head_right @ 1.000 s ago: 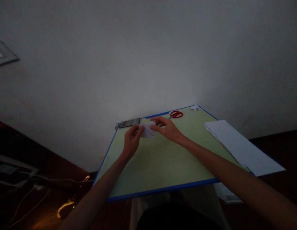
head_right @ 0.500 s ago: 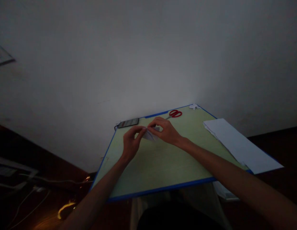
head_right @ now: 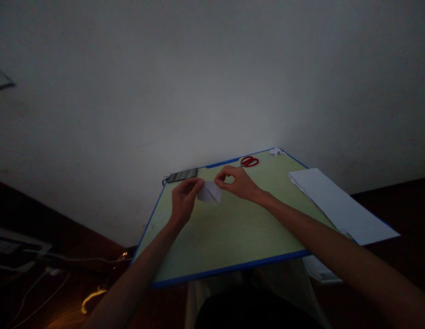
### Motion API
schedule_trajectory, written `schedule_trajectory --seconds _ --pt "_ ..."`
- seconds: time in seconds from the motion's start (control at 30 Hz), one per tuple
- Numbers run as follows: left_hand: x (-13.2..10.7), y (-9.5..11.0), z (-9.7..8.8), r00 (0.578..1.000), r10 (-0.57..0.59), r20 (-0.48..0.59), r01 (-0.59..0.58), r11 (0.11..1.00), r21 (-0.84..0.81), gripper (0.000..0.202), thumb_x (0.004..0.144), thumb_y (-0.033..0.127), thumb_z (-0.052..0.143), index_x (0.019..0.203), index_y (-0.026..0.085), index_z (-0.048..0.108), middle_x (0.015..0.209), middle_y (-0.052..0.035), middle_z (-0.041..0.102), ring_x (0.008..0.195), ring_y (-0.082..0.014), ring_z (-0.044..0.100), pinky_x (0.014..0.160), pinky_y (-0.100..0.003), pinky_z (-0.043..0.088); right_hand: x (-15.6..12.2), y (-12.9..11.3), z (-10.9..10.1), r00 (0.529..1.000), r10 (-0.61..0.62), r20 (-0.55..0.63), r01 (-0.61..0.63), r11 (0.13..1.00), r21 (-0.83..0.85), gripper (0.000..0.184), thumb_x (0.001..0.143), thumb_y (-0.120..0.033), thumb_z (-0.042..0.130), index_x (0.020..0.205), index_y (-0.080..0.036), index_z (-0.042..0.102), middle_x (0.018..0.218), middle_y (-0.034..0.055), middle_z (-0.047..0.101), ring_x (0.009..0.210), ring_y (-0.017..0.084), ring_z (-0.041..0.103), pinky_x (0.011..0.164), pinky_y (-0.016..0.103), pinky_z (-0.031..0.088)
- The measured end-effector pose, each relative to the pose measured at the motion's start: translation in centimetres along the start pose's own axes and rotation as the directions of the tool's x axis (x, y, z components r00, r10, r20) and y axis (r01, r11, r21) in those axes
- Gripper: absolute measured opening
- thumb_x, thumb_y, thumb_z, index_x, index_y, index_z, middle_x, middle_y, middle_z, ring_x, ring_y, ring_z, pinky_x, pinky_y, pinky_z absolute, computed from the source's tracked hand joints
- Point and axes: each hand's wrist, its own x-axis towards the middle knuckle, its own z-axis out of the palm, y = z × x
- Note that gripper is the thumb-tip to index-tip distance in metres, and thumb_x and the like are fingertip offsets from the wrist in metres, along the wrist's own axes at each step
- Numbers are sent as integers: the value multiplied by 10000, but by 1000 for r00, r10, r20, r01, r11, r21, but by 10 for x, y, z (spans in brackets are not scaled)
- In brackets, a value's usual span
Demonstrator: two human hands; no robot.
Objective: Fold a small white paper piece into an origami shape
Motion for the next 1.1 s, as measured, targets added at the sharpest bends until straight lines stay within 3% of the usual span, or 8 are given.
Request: schedule_trajectory --seconds 0.3,0.47,0.57,0.67,0.8,0.93,1.1 --pt "6 -4 -2 1000 4 -12 -3 998 70 269 823 422 774 905 168 737 822 -47 720 743 -151 656 689 -259 523 3 2 1 994 101 -43 -101 995 23 244 911 -424 667 875 -191 731 846 61 744 779 192 658 724 333 527" --pt "3 -6 0 994 4 105 -9 999 43 410 823 408 781 1179 219 704 778 7 640 670 -118 610 658 -240 522 3 2 2 979 164 -118 -157 985 70 240 913 -421 678 949 -191 737 915 75 750 838 210 673 746 350 537" --pt "0 -5 2 986 11 165 -18 999 38 343 871 412 731 1158 224 725 783 -2 649 646 -111 591 625 -234 508 3 3 3 974 189 -121 -178 979 98 239 926 -410 664 1014 -200 736 946 77 743 854 212 681 750 355 559" --pt "-1 -5 3 992 44 120 -54 995 81 254 883 402 711 1039 211 775 814 -30 692 649 -117 587 612 -243 499 2 3 4 985 124 -120 -124 992 8 229 948 -406 643 1020 -219 754 1006 90 724 909 221 677 789 382 571" --pt "3 -4 0 999 43 13 -44 995 94 248 861 384 729 1001 188 787 770 -33 706 622 -118 582 600 -250 495 -1 0 4 999 -27 -23 24 996 -89 253 934 -420 675 1113 -264 762 1159 96 696 1105 244 646 1003 469 521" --pt "5 -1 -2 1000 10 12 -10 997 71 247 833 368 761 994 181 779 733 -22 694 623 -117 590 608 -248 505 -5 -3 5 992 -89 85 98 989 -107 544 816 -431 806 1320 -282 668 1298 108 652 1211 274 607 1062 496 489" --pt "4 -1 1 1000 -8 29 9 999 -32 456 751 366 844 1154 204 702 894 -28 681 823 -148 663 784 -288 575 -3 -3 6 997 -67 38 71 991 -116 255 919 -385 702 1139 -261 740 1071 76 744 1012 239 680 920 416 542"
